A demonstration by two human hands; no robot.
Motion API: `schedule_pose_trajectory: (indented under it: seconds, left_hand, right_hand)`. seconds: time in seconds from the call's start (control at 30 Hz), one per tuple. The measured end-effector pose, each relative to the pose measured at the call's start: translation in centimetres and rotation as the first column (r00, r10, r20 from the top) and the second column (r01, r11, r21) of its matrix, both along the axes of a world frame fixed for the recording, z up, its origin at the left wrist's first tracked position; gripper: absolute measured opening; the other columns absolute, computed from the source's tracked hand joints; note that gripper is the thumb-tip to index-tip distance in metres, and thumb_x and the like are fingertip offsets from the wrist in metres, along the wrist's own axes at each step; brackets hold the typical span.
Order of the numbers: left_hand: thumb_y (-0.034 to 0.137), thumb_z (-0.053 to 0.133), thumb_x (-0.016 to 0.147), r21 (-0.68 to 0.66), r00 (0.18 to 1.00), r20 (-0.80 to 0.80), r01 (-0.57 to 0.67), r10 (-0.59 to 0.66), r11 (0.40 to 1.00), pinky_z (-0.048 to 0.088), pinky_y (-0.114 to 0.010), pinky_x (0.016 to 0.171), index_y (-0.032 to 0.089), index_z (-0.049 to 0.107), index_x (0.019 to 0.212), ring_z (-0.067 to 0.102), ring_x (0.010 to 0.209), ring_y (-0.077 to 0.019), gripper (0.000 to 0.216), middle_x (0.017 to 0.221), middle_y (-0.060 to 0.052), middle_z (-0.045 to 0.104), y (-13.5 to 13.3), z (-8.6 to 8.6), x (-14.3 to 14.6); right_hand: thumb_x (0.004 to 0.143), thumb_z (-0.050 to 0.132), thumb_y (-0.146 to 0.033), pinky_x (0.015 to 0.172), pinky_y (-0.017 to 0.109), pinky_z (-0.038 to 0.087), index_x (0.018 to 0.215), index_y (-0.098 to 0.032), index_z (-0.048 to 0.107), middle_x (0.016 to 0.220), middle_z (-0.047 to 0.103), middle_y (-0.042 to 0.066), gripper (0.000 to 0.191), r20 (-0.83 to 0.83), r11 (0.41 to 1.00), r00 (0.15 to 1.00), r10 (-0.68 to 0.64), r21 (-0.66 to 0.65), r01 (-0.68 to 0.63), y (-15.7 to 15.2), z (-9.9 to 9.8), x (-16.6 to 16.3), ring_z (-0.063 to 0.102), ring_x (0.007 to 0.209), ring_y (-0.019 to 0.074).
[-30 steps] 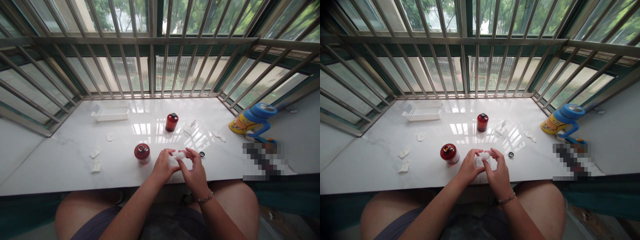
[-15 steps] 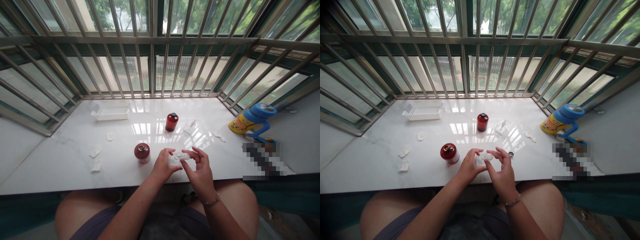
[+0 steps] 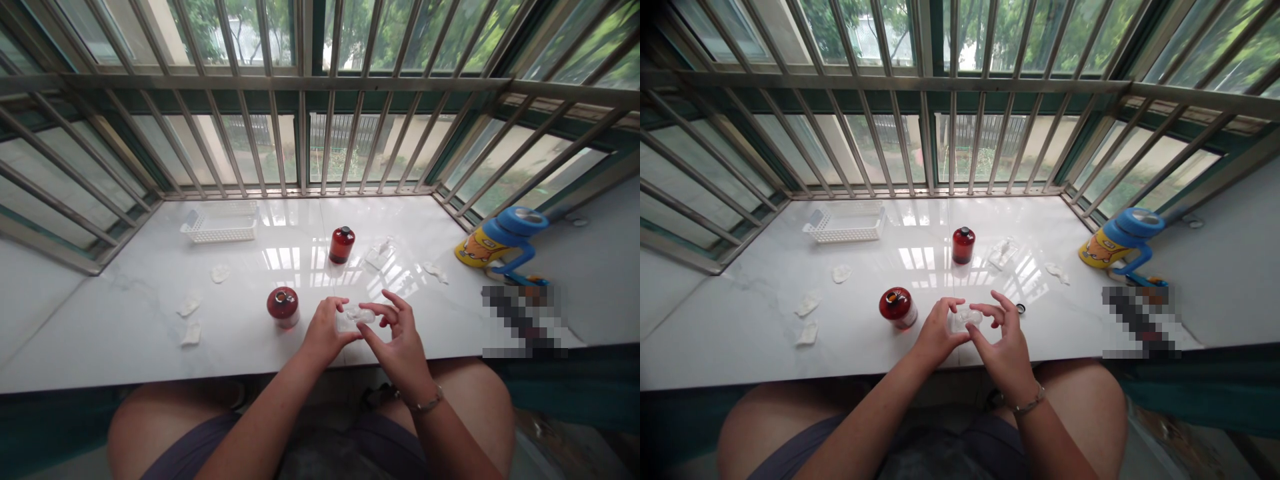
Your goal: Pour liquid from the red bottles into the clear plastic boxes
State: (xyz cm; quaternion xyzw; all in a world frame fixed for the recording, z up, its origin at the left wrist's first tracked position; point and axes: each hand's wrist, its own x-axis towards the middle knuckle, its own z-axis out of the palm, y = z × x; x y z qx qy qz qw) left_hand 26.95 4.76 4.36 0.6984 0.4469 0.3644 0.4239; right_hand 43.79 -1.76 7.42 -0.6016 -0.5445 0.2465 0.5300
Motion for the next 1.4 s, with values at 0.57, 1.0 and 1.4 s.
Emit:
schedule_pose_trajectory:
  seconds: [0.57, 1.0, 1.4]
  left_hand:
    - [0.016, 0.1, 0.066, 0.007, 1.0, 0.002, -0.004, 0.004, 1.0, 0.052, -0.046, 0.104, 0.024, 0.057, 0.111, 0.066, 0.12, -0.0286, 0.062, 0.124, -0.005, 0.068, 0.1, -0.5, 0.1]
    - [0.018, 0.1, 0.067, 0.055, 1.0, 0.001, 0.021, -0.021, 0.998, 0.051, -0.05, 0.113, 0.025, 0.056, 0.113, 0.065, 0.13, -0.0295, 0.064, 0.133, -0.006, 0.068, -0.3, -0.9, 0.0]
    - [0.032, 0.087, 0.087, 0.31, 0.993, -0.08, 0.111, -0.09, 0.944, 0.047, -0.06, 0.123, 0.027, 0.046, 0.148, 0.052, 0.151, -0.036, 0.074, 0.163, -0.019, 0.05, -3.6, 0.7, -2.4]
  right_hand:
    - [0.091, 0.081, -0.043, 0.087, 0.046, 0.054, 0.156, -0.03, 0.039, 0.12, 0.079, 0.006, 0.079, 0.099, 0.999, 0.995, -0.027, -0.041, 0.031, 0.1, 1.6, 0.3, 0.067, 0.097, 0.0253]
    - [0.077, 0.09, -0.044, 0.084, 0.038, 0.06, 0.14, -0.024, 0.051, 0.118, 0.071, 0.01, 0.077, -0.161, 0.915, 0.912, -0.377, 0.088, 0.394, 2.3, 0.2, 10.0, 0.072, 0.095, 0.022]
    - [0.079, 0.076, -0.045, 0.095, 0.048, 0.051, 0.129, -0.017, 0.06, 0.111, 0.077, 0.016, 0.06, 0.391, 0.779, 0.738, -0.551, -0.078, 0.623, 9.1, -6.0, 25.9, 0.068, 0.1, 0.0311]
